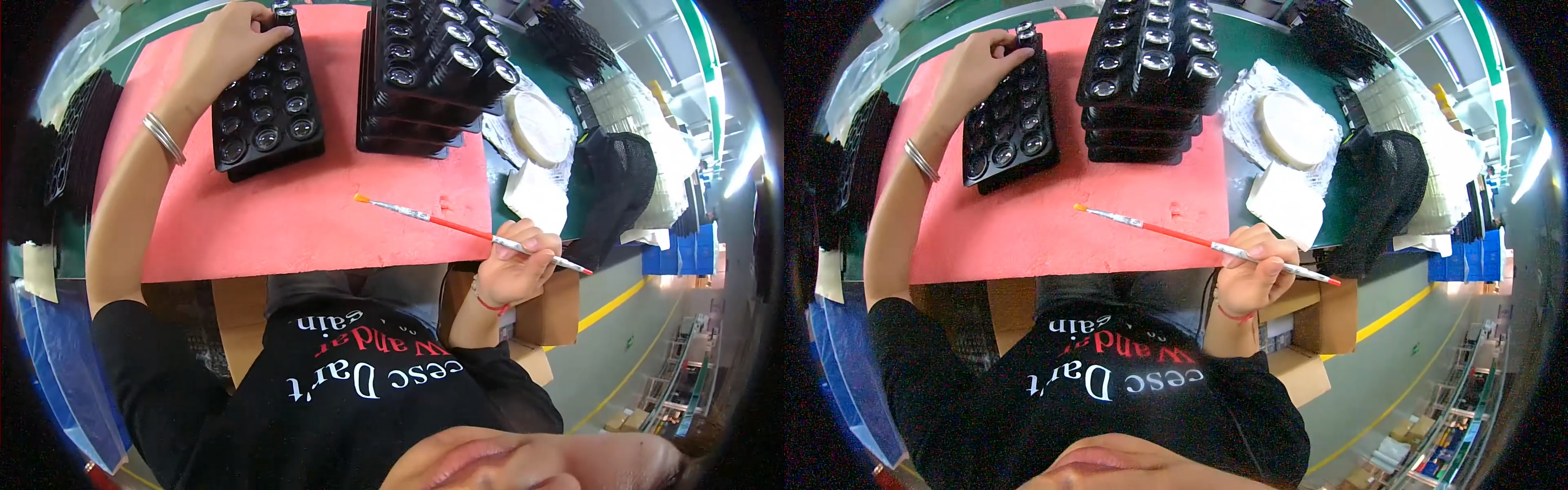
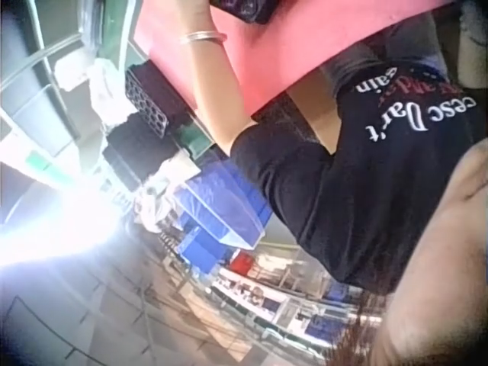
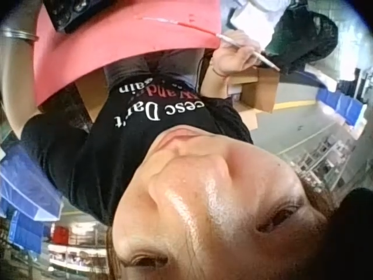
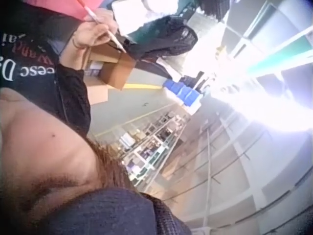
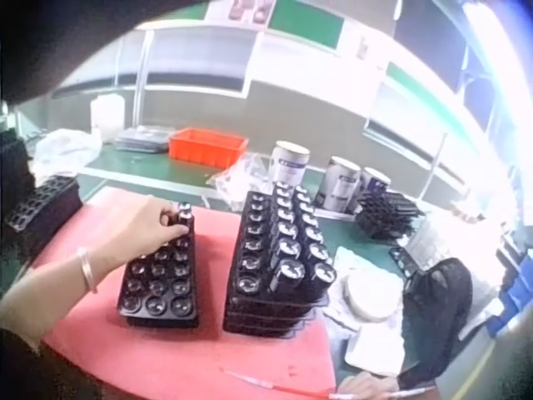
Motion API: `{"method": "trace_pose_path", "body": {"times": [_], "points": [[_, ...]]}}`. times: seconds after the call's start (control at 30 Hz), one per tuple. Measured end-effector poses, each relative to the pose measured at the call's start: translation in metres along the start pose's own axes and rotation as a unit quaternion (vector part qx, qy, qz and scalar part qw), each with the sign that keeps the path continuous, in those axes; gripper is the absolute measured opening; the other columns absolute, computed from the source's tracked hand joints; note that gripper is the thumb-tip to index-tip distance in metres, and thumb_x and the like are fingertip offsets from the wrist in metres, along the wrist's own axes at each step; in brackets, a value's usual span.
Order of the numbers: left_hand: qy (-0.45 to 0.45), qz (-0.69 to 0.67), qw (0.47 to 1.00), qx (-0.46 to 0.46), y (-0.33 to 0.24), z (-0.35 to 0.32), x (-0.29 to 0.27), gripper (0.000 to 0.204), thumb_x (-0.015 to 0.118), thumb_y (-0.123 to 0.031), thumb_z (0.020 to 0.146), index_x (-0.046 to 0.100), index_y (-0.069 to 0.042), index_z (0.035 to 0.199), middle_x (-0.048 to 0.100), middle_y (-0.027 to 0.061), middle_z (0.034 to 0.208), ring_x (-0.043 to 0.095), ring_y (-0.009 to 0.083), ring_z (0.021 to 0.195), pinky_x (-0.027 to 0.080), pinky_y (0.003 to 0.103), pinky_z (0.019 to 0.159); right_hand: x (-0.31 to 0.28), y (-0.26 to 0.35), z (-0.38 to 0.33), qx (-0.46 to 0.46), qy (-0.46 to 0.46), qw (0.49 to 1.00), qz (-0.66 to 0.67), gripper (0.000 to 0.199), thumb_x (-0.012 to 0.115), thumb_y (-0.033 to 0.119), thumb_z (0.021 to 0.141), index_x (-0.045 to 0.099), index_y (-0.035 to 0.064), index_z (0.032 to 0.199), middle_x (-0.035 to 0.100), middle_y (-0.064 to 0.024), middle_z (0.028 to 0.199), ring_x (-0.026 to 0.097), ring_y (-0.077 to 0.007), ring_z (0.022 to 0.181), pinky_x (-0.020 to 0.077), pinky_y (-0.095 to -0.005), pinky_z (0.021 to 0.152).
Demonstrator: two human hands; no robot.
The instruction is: Apply a yellow lubricant or sealant to the internal threads of cylindrical metal flashlight components using a paintbrush.
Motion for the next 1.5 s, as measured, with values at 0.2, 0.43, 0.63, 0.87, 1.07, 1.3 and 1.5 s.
{"method": "trace_pose_path", "body": {"times": [0.2, 0.43, 0.63, 0.87, 1.07, 1.3, 1.5], "points": [[0.007, 0.027, 1.0, -0.003, 0.005, 0.004, 0.001, 0.032, 0.062, -0.033, 0.071, 0.06, -0.002, 0.081, 0.047, 0.0082, 0.054, 0.046, 0.0185, 0.05, 0.036, 0.032, 0.05, -0.007, 0.0, -0.001, -0.007, -0.015, 1.0, 0.015, 0.028, 0.041, 0.028, 0.088, 0.041, 0.0037, 0.075, 0.042, -0.0049, 0.049, 0.039, -0.0121, 0.041, 0.032, -0.0223, 0.038], [-0.02, 0.07, 0.997, -0.029, -0.005, -0.007, -0.022, 0.038, 0.06, -0.042, 0.071, 0.064, -0.005, 0.078, 0.057, 0.0078, 0.06, 0.055, 0.0197, 0.058, 0.041, 0.03, 0.055, 0.0, -0.002, 0.001, 0.001, 0.001, 1.0, 0.019, 0.027, 0.039, 0.028, 0.089, 0.042, 0.0055, 0.075, 0.037, -0.0023, 0.05, 0.032, -0.0096, 0.044, 0.0257, -0.0215, 0.041], [-0.086, -0.064, 0.966, 0.235, -0.134, -0.048, -0.049, 0.033, 0.069, -0.025, 0.065, 0.058, -0.006, 0.09, 0.049, 0.0031, 0.07, 0.045, 0.0145, 0.059, 0.036, 0.026, 0.053, -0.007, -0.001, 0.001, -0.007, -0.007, 1.0, 0.004, 0.027, 0.038, 0.027, 0.089, 0.043, 0.0054, 0.075, 0.04, -0.0039, 0.05, 0.035, -0.0111, 0.043, 0.0284, -0.0226, 0.041], [-0.084, -0.1, 0.949, 0.286, -0.161, -0.053, -0.028, 0.031, 0.071, -0.022, 0.061, 0.055, -0.002, 0.078, 0.047, 0.0051, 0.066, 0.042, 0.016, 0.056, 0.036, 0.026, 0.053, -0.013, -0.002, 0.0, 0.019, -0.009, 0.999, 0.035, 0.027, 0.037, 0.027, 0.09, 0.043, 0.0048, 0.076, 0.039, -0.0035, 0.05, 0.036, -0.0113, 0.044, 0.028, -0.0233, 0.041], [-0.062, -0.175, 0.954, 0.235, -0.167, -0.07, -0.043, 0.022, 0.065, -0.003, 0.062, 0.056, -0.003, 0.083, 0.051, 0.0054, 0.072, 0.05, 0.0141, 0.06, 0.04, 0.025, 0.054, -0.043, 0.035, 0.016, -0.044, -0.041, 0.997, -0.038, 0.027, 0.036, 0.028, 0.09, 0.04, 0.0072, 0.073, 0.038, -0.0029, 0.052, 0.034, -0.0115, 0.045, 0.0283, -0.0253, 0.046], [0.127, -0.212, 0.946, 0.211, -0.15, -0.144, 0.003, 0.032, 0.064, 0.0, 0.052, 0.058, -0.003, 0.083, 0.059, 0.0087, 0.076, 0.057, 0.0204, 0.067, 0.045, 0.027, 0.061, -0.109, 0.071, 0.052, -0.14, -0.178, 0.904, -0.364, 0.029, 0.038, 0.022, 0.089, 0.049, -0.0017, 0.077, 0.049, -0.0082, 0.059, 0.047, -0.0131, 0.052, 0.0376, -0.0224, 0.052], [0.117, -0.525, 0.84, -0.072, -0.084, -0.168, 0.04, 0.031, 0.058, -0.002, 0.067, 0.047, 0.0, 0.097, 0.055, 0.0076, 0.088, 0.051, 0.0106, 0.075, 0.041, 0.022, 0.069, -0.113, 0.057, 0.069, -0.115, -0.124, 0.884, -0.436, 0.019, 0.047, 0.014, 0.086, 0.054, -0.0018, 0.078, 0.057, -0.0063, 0.063, 0.054, -0.0096, 0.056, 0.0401, -0.0195, 0.052]]}}
Point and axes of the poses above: each hand's wrist, its own z-axis towards the middle knuckle, its own x-axis out of the palm, y = z × x, the point moved 9 cm from there along z, towards the middle knuckle
